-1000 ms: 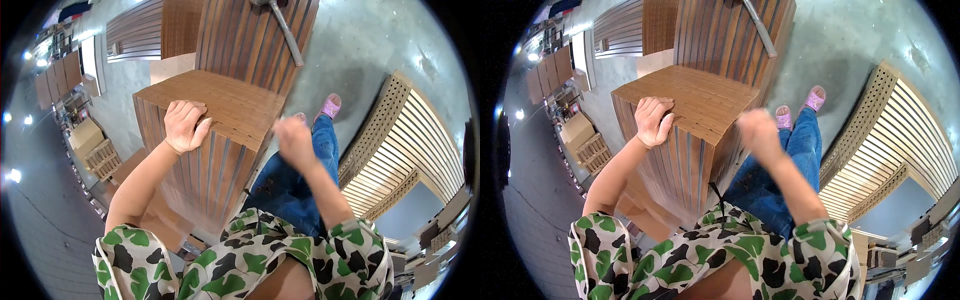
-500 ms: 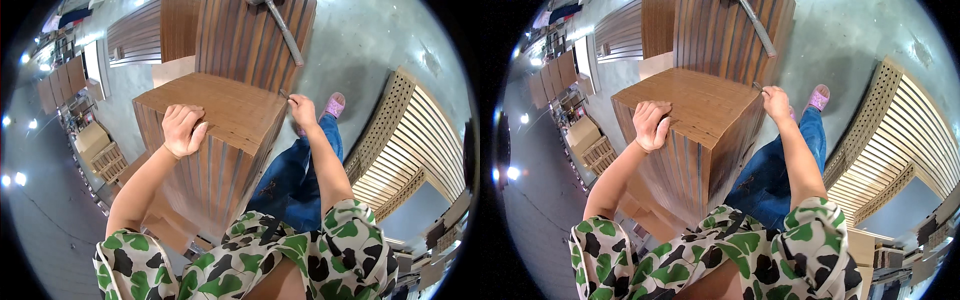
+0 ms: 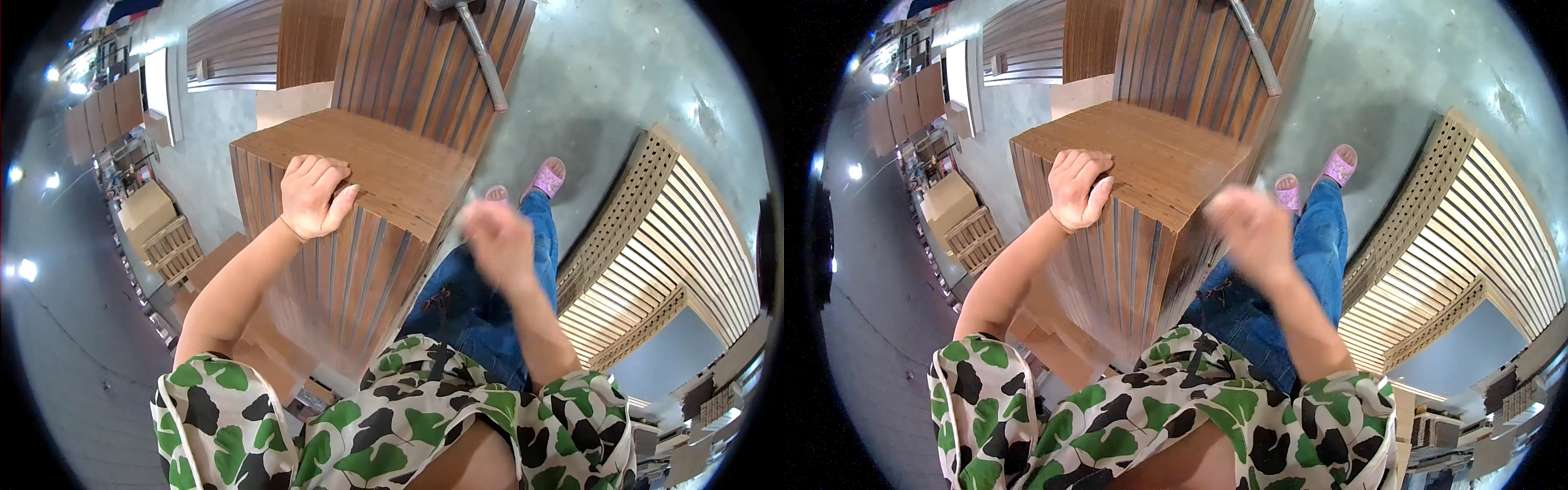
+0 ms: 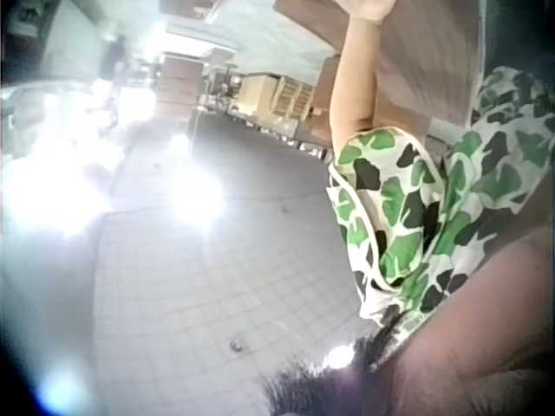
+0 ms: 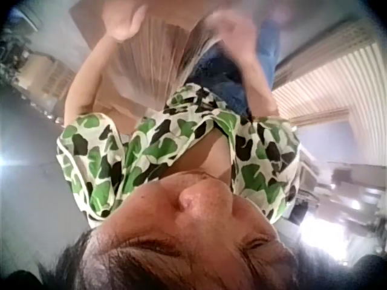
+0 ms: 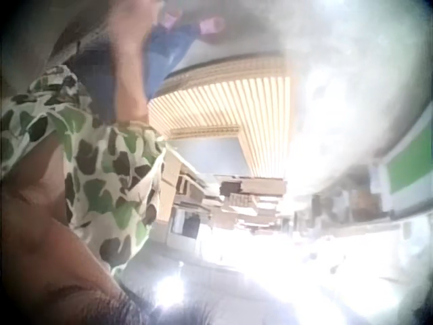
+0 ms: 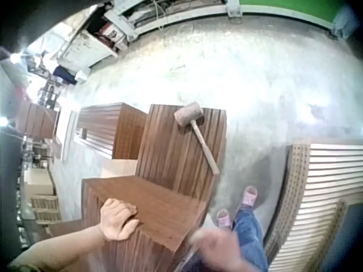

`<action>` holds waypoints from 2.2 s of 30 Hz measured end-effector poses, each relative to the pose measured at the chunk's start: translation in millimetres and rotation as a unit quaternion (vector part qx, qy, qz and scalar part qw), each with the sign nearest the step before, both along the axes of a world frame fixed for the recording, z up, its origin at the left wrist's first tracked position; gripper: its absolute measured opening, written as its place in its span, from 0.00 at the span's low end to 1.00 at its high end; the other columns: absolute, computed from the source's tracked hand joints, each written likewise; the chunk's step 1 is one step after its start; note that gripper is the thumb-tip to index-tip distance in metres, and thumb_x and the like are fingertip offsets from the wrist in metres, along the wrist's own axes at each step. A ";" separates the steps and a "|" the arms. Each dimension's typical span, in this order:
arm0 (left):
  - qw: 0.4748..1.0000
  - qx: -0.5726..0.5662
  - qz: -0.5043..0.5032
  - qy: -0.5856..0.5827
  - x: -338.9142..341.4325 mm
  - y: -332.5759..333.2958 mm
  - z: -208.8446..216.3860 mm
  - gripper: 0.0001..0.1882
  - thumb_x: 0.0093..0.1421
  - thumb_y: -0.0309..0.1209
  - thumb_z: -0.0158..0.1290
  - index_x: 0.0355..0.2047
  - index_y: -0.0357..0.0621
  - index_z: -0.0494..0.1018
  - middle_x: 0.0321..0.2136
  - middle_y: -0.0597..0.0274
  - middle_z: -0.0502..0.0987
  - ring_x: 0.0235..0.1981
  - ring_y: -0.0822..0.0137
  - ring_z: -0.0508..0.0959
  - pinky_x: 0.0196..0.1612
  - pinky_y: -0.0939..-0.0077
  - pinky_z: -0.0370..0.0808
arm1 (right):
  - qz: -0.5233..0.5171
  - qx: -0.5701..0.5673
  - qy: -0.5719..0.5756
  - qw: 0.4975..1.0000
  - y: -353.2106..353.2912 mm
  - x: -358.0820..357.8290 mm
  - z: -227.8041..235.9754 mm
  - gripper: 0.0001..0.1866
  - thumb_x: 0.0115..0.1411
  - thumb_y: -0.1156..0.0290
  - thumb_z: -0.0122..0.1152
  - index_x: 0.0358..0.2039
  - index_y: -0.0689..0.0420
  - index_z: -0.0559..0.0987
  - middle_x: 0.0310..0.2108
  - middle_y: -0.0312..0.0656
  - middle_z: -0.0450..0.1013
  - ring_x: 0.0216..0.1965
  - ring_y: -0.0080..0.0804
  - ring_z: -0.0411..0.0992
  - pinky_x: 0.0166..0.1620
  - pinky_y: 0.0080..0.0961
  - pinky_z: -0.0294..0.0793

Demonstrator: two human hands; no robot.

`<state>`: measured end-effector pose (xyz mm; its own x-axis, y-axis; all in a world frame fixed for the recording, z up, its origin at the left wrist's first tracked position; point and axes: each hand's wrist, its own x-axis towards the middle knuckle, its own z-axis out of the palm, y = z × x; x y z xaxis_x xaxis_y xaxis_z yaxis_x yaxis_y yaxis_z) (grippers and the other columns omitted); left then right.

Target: The person scrapes the edges and seams of a wooden structure with a hand tool and wipes the surfaces with a cloth.

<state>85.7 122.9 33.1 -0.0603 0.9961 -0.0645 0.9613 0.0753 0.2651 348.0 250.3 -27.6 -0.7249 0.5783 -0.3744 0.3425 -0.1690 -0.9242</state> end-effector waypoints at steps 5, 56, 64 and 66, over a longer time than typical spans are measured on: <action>1.000 -0.007 -0.008 -0.021 6.0 8.1 -9.8 0.11 0.50 0.36 0.55 0.28 0.40 0.75 0.30 0.59 0.79 0.30 0.60 0.76 0.38 0.70 0.67 | -0.064 0.026 -0.152 0.986 -33.5 18.0 -210.3 0.11 0.55 0.67 0.62 0.36 0.58 0.82 0.36 0.50 0.78 0.39 0.47 0.76 0.44 0.33 0.74; 1.000 0.006 -0.011 -0.013 7.7 10.8 -11.5 0.10 0.51 0.36 0.56 0.26 0.41 0.74 0.29 0.60 0.78 0.30 0.61 0.76 0.38 0.70 0.67 | 0.116 0.122 -0.046 0.985 8.6 2.3 -209.7 0.06 0.54 0.74 0.58 0.32 0.59 0.81 0.32 0.51 0.76 0.38 0.51 0.74 0.43 0.40 0.74; 1.000 0.016 0.006 -0.004 -1.5 -3.4 -3.6 0.09 0.51 0.35 0.56 0.25 0.42 0.74 0.27 0.62 0.77 0.28 0.62 0.74 0.36 0.70 0.67 | 0.264 0.083 0.206 0.938 -12.7 12.9 61.7 0.06 0.52 0.74 0.53 0.31 0.52 0.76 0.29 0.41 0.71 0.36 0.41 0.72 0.38 0.35 0.73; 1.000 0.015 0.006 -0.001 -2.2 -5.7 -4.2 0.09 0.51 0.35 0.56 0.25 0.42 0.74 0.27 0.62 0.77 0.28 0.62 0.74 0.37 0.70 0.67 | 0.171 0.048 -0.011 0.984 -5.0 6.4 30.6 0.04 0.58 0.72 0.54 0.32 0.55 0.77 0.29 0.42 0.74 0.37 0.41 0.73 0.41 0.35 0.74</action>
